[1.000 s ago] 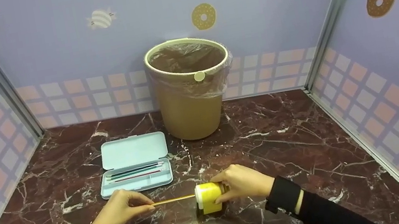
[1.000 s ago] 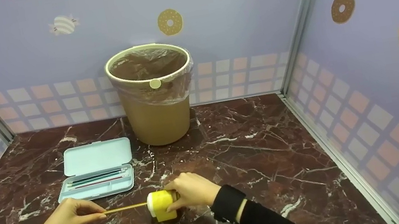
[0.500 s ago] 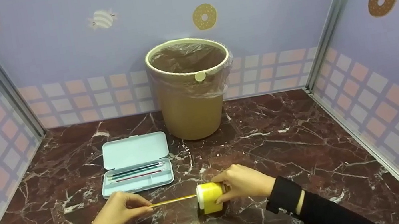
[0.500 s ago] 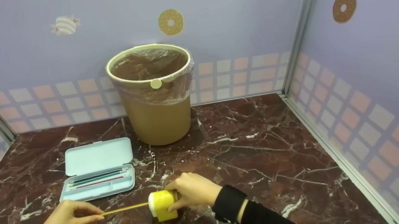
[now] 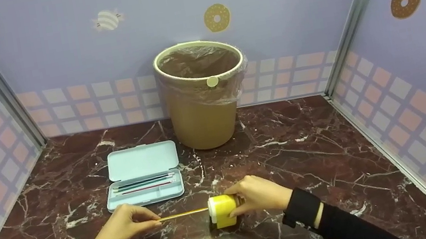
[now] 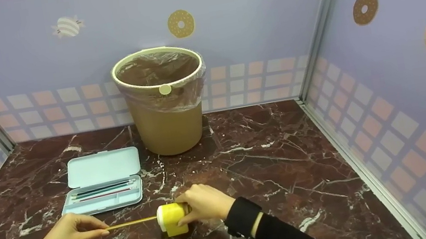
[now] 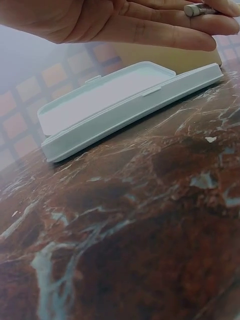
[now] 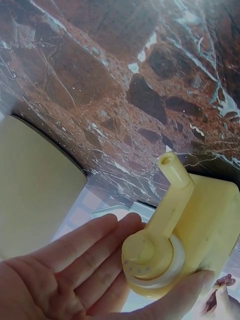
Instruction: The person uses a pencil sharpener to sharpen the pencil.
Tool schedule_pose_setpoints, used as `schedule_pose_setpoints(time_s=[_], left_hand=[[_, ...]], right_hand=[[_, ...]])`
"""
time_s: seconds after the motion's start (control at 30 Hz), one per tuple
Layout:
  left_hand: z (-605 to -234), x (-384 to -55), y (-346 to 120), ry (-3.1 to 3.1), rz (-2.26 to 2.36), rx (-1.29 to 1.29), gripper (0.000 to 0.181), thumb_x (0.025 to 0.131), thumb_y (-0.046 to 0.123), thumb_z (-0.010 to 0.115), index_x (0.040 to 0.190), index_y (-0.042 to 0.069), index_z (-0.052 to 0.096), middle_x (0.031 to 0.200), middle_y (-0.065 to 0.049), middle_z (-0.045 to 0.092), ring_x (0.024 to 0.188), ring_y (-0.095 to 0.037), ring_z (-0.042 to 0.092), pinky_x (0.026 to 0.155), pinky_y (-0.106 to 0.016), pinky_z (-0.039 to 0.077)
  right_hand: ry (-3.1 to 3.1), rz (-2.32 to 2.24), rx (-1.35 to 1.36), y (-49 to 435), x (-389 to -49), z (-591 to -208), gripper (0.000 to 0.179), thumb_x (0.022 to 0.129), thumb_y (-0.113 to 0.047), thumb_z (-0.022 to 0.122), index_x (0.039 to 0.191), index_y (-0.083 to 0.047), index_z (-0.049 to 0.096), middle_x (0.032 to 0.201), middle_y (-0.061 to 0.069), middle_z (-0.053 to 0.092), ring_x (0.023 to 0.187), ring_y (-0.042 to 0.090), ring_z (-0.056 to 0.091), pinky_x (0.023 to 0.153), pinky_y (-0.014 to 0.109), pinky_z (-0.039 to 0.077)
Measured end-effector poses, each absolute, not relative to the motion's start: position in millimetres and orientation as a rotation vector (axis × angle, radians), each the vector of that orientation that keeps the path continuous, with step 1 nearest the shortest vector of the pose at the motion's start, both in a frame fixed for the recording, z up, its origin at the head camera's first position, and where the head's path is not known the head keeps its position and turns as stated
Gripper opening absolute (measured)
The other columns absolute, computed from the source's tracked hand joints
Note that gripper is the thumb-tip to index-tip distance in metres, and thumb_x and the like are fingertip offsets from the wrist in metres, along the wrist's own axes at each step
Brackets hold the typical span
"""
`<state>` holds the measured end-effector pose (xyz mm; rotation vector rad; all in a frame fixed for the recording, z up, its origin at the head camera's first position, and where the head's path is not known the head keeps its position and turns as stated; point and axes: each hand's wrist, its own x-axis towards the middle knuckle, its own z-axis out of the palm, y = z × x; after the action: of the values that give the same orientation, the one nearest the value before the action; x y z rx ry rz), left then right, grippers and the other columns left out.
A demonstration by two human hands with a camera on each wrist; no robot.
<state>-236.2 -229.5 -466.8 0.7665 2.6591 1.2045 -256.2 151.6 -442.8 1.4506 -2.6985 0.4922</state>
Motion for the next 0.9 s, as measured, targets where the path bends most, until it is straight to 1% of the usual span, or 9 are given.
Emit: schedule_pose_setpoints(time_s=[0.2, 0.23, 0.3, 0.43, 0.53, 0.6, 0.73, 0.83, 0.9], left_hand=[[-467, -236, -231, 2.627, 1.215, 0.76, 0.018, 0.087, 0.032, 0.079, 0.097, 0.017, 0.082, 0.089, -0.001, 0.081, 0.076, -0.002, 0.071, 0.069, -0.019, 0.055], [-467, -236, -232, 2.643, 1.194, 0.773, 0.018, 0.087, 0.032, 0.079, 0.097, 0.018, 0.082, 0.09, -0.001, 0.081, 0.077, -0.003, 0.071, 0.07, -0.019, 0.056], [-466, -236, -236, 2.69, 1.169, 0.773, 0.017, 0.087, 0.031, 0.079, 0.097, 0.017, 0.082, 0.091, -0.001, 0.082, 0.078, -0.004, 0.072, 0.072, -0.021, 0.057], [-467, -233, -245, 2.725, 1.166, 0.743, 0.018, 0.088, 0.029, 0.078, 0.098, 0.015, 0.081, 0.092, -0.003, 0.082, 0.079, -0.007, 0.074, 0.075, -0.022, 0.058], [-467, -231, -250, 2.666, 1.235, 0.708, 0.022, 0.09, 0.031, 0.077, 0.101, 0.013, 0.081, 0.092, -0.005, 0.081, 0.078, -0.012, 0.075, 0.073, -0.021, 0.058], [-468, -230, -252, 2.64, 1.258, 0.693, 0.024, 0.09, 0.032, 0.077, 0.101, 0.011, 0.081, 0.092, -0.006, 0.081, 0.078, -0.012, 0.076, 0.072, -0.021, 0.058], [-469, -227, -256, 2.622, 1.286, 0.65, 0.024, 0.089, 0.03, 0.077, 0.102, 0.01, 0.081, 0.093, -0.007, 0.081, 0.076, -0.011, 0.076, 0.071, -0.021, 0.058], [-469, -226, -259, 2.611, 1.308, 0.645, 0.024, 0.09, 0.03, 0.077, 0.103, 0.01, 0.08, 0.095, -0.008, 0.081, 0.077, -0.012, 0.075, 0.072, -0.022, 0.059], [-467, -225, -259, 2.612, 1.322, 0.629, 0.024, 0.09, 0.031, 0.077, 0.103, 0.011, 0.081, 0.096, -0.008, 0.081, 0.079, -0.012, 0.075, 0.073, -0.022, 0.059]], right_hand=[[-2.701, 0.5, 1.45, 152, -257, -444, 0.039, 0.084, -0.039, 0.082, 0.108, -0.009, 0.075, 0.086, 0.001, 0.078, 0.061, -0.004, 0.049, 0.058, 0.007, 0.039], [-2.698, 0.502, 1.457, 152, -257, -444, 0.039, 0.085, -0.039, 0.082, 0.108, -0.009, 0.075, 0.086, 0.001, 0.078, 0.062, -0.004, 0.049, 0.058, 0.007, 0.039], [-2.701, 0.502, 1.468, 153, -258, -444, 0.04, 0.085, -0.039, 0.081, 0.109, -0.008, 0.074, 0.088, 0.001, 0.078, 0.063, -0.003, 0.051, 0.059, 0.007, 0.039], [-2.714, 0.491, 1.458, 157, -259, -443, 0.04, 0.084, -0.039, 0.082, 0.109, -0.009, 0.075, 0.09, 0.002, 0.079, 0.065, 0.001, 0.059, 0.061, 0.009, 0.045], [-2.718, 0.487, 1.442, 158, -260, -441, 0.039, 0.083, -0.039, 0.084, 0.107, -0.009, 0.076, 0.089, 0.001, 0.08, 0.065, 0.005, 0.063, 0.061, 0.011, 0.048], [-2.715, 0.491, 1.441, 158, -259, -441, 0.038, 0.083, -0.039, 0.083, 0.106, -0.009, 0.076, 0.089, 0.001, 0.079, 0.065, 0.006, 0.064, 0.062, 0.011, 0.049], [-2.707, 0.513, 1.461, 155, -259, -443, 0.038, 0.084, -0.039, 0.082, 0.107, -0.009, 0.075, 0.089, 0.001, 0.079, 0.064, 0.003, 0.061, 0.061, 0.01, 0.046], [-2.709, 0.521, 1.461, 154, -259, -443, 0.039, 0.084, -0.039, 0.082, 0.107, -0.009, 0.075, 0.09, 0.002, 0.079, 0.064, 0.004, 0.063, 0.061, 0.009, 0.046], [-2.706, 0.528, 1.462, 154, -259, -443, 0.039, 0.084, -0.039, 0.082, 0.108, -0.009, 0.075, 0.091, 0.003, 0.08, 0.066, 0.008, 0.067, 0.062, 0.01, 0.048]])
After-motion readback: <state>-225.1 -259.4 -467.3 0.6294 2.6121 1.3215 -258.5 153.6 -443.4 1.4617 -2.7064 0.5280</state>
